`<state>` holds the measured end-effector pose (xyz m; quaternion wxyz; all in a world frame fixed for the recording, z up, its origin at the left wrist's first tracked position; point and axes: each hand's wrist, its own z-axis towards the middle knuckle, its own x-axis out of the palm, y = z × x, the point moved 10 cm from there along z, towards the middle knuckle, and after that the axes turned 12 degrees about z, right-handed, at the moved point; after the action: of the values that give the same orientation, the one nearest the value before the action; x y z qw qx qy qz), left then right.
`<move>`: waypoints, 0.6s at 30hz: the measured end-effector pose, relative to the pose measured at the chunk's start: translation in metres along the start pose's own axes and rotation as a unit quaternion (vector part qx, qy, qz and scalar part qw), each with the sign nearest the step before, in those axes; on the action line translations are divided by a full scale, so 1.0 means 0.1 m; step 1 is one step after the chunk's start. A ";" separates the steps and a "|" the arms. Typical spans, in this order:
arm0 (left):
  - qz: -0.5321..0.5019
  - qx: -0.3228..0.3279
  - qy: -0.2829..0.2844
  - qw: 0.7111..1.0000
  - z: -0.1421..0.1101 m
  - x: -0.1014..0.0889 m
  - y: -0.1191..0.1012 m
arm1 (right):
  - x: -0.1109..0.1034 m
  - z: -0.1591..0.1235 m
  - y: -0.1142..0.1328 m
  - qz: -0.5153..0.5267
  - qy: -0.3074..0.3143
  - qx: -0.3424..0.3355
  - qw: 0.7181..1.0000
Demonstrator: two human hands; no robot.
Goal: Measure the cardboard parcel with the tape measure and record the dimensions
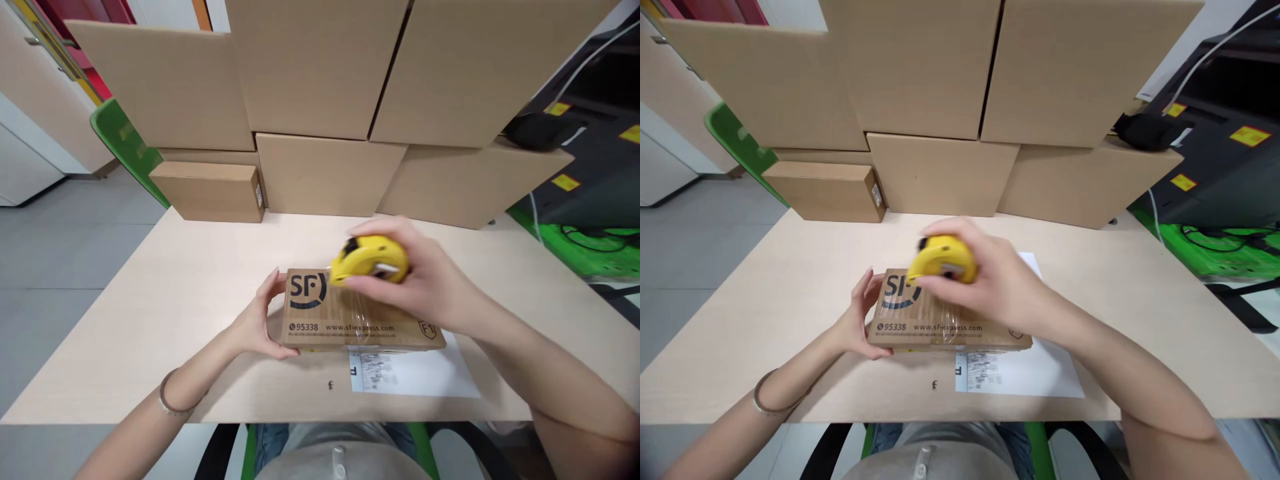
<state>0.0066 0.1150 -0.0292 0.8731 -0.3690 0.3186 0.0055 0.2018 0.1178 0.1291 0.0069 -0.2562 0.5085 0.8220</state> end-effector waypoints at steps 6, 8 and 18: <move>0.070 0.002 -0.024 0.997 -0.05 -0.02 0.06 | 0.95 0.28 0.16 -0.207 0.223 -0.070 0.950; 0.053 0.023 -0.027 0.998 -0.03 -0.02 0.03 | 0.98 0.23 0.10 -0.249 0.236 -0.076 0.936; 0.055 0.083 -0.006 0.995 0.09 -0.05 -0.19 | -0.36 -0.45 -0.40 -0.216 0.132 0.075 0.964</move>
<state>0.0123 0.1084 -0.0099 0.9011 -0.2771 0.3323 0.0294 0.2627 0.1084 0.0953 0.1368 -0.4648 0.4976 0.7194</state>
